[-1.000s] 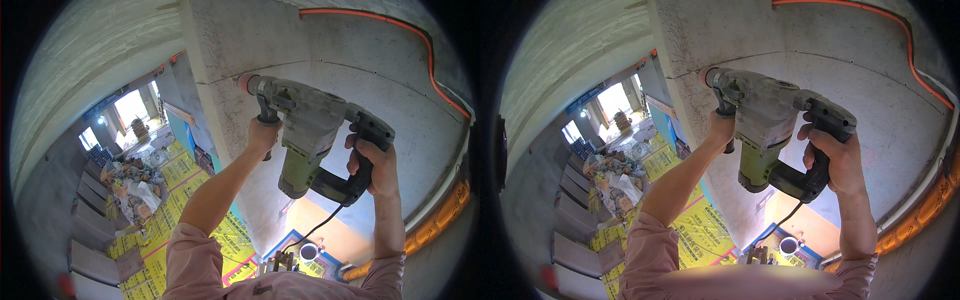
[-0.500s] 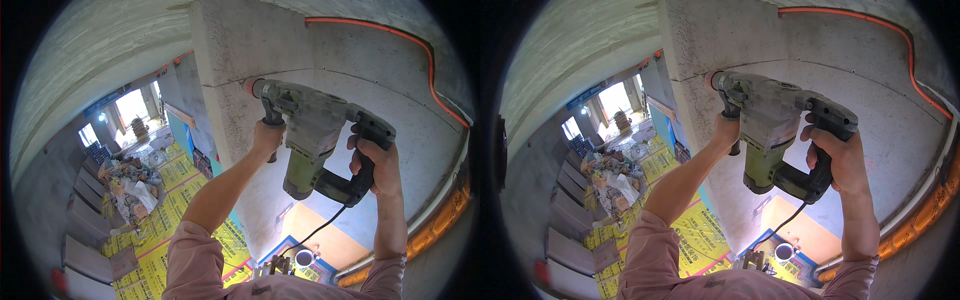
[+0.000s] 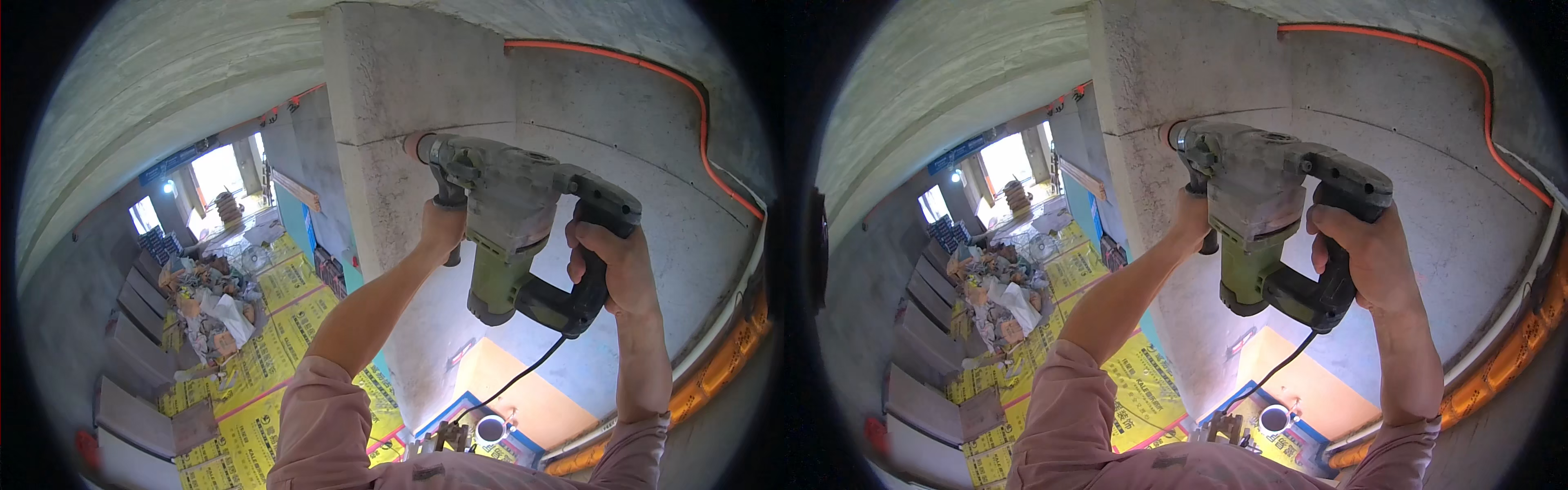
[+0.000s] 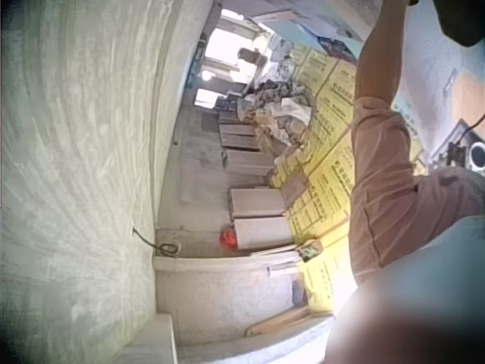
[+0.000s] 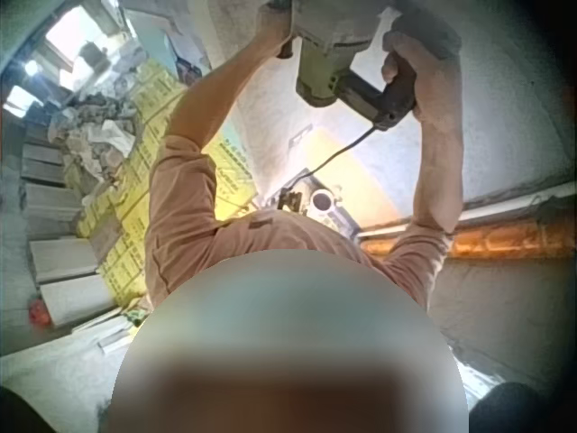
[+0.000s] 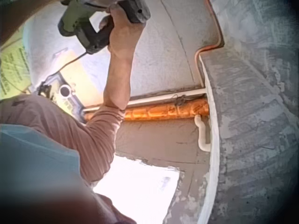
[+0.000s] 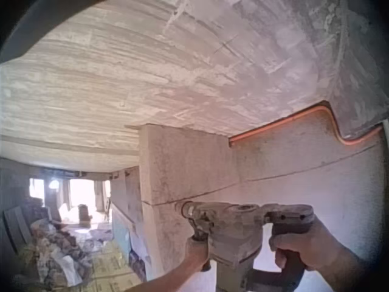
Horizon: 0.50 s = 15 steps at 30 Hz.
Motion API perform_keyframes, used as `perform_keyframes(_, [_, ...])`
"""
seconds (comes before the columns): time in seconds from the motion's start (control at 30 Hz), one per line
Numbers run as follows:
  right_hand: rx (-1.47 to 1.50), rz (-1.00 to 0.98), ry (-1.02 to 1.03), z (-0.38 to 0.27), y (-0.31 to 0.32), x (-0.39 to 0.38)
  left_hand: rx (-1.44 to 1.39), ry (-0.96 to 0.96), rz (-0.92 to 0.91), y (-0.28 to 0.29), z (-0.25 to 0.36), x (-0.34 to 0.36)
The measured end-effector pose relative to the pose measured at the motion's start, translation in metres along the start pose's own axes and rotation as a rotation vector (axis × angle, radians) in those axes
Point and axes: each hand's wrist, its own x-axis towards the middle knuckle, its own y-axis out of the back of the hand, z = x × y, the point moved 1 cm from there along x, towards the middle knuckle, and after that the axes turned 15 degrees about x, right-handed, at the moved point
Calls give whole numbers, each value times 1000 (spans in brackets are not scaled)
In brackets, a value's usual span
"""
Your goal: Using a rotary hammer to drill holes into a concrete wall and ceiling.
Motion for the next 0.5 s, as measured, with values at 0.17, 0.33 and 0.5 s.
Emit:
perform_keyframes(0.17, [23, -1, 37, 1, -5, 1, -20, -5, -12, 5, -1, 3])
perform_keyframes(0.33, [50, 26, 40, 11, 2, 5, 71, 4, 31, 8, 0, 1])
perform_keyframes(0.5, [77, 48, 37, 19, 13, 5, 133, 38, -14, 8, -3, 9])
